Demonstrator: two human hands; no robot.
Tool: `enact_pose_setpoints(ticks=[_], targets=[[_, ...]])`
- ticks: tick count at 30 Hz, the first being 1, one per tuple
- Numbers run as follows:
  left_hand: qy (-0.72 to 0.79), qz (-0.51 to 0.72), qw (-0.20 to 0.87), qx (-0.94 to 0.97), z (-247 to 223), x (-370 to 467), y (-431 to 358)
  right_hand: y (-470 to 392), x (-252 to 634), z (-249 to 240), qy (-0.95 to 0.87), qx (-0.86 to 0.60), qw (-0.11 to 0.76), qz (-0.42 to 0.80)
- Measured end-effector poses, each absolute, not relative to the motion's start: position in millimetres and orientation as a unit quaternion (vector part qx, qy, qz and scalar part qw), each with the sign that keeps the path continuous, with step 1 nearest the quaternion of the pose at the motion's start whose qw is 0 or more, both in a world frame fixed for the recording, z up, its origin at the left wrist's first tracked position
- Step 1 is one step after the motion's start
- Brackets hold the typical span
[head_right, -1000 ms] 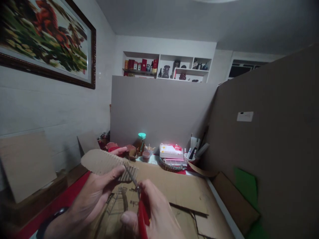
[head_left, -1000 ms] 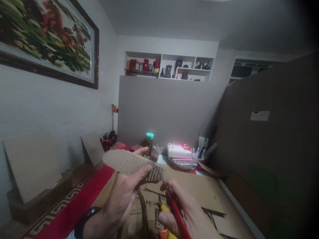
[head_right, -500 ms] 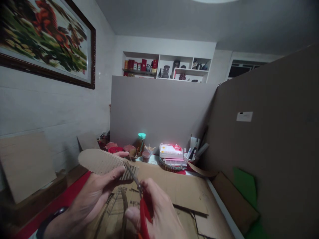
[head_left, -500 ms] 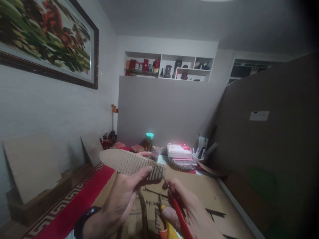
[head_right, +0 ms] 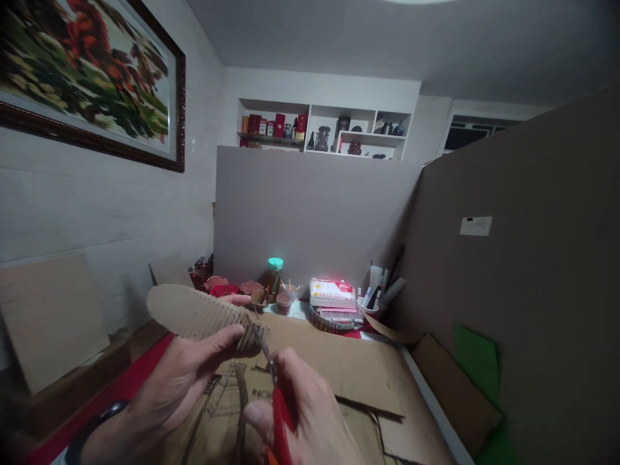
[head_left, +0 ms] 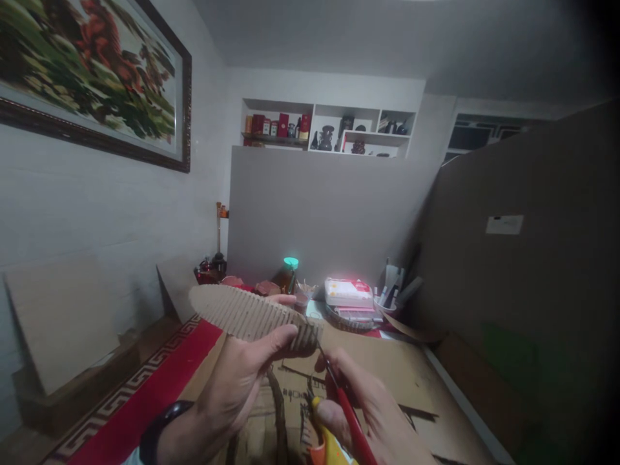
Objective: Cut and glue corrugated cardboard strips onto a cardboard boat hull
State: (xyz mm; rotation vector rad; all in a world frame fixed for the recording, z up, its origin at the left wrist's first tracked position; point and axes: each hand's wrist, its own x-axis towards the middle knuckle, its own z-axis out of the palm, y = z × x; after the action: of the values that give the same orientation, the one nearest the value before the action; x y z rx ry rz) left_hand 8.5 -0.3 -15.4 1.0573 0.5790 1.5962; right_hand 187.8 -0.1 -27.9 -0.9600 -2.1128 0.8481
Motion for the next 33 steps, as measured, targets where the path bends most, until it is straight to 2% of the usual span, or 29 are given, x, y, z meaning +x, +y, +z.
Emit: enact_pose_setpoints(ticks=[5,11,17,25,33], targets=[[0.247,0.671,0.525,0.461,-12.5,8.6,1.6,2.8,192.3,-29.2,-0.815,-0.364,0.319,0.317],[0.239,0.661,0.522,0.482,-11.8,8.1,3.4,-1.2,196.2,-22.0,-0.820,-0.437,0.269,0.255],[0.295,0.658,0.452,0.525,-9.8,3.1,7.3,-7.9,198.0,-10.3,-0.816,-0.433,0.291,0.250],[0.328,0.640,0.427,0.548,-7.7,-3.4,9.2,-12.3,204.6,-6.5,-0.828,-0.421,0.311,0.200],[0.364,0.606,0.404,0.581,-3.8,1.0,2.3,-8.6,200.6,-6.5,-0.823,-0.455,0.247,0.233]])
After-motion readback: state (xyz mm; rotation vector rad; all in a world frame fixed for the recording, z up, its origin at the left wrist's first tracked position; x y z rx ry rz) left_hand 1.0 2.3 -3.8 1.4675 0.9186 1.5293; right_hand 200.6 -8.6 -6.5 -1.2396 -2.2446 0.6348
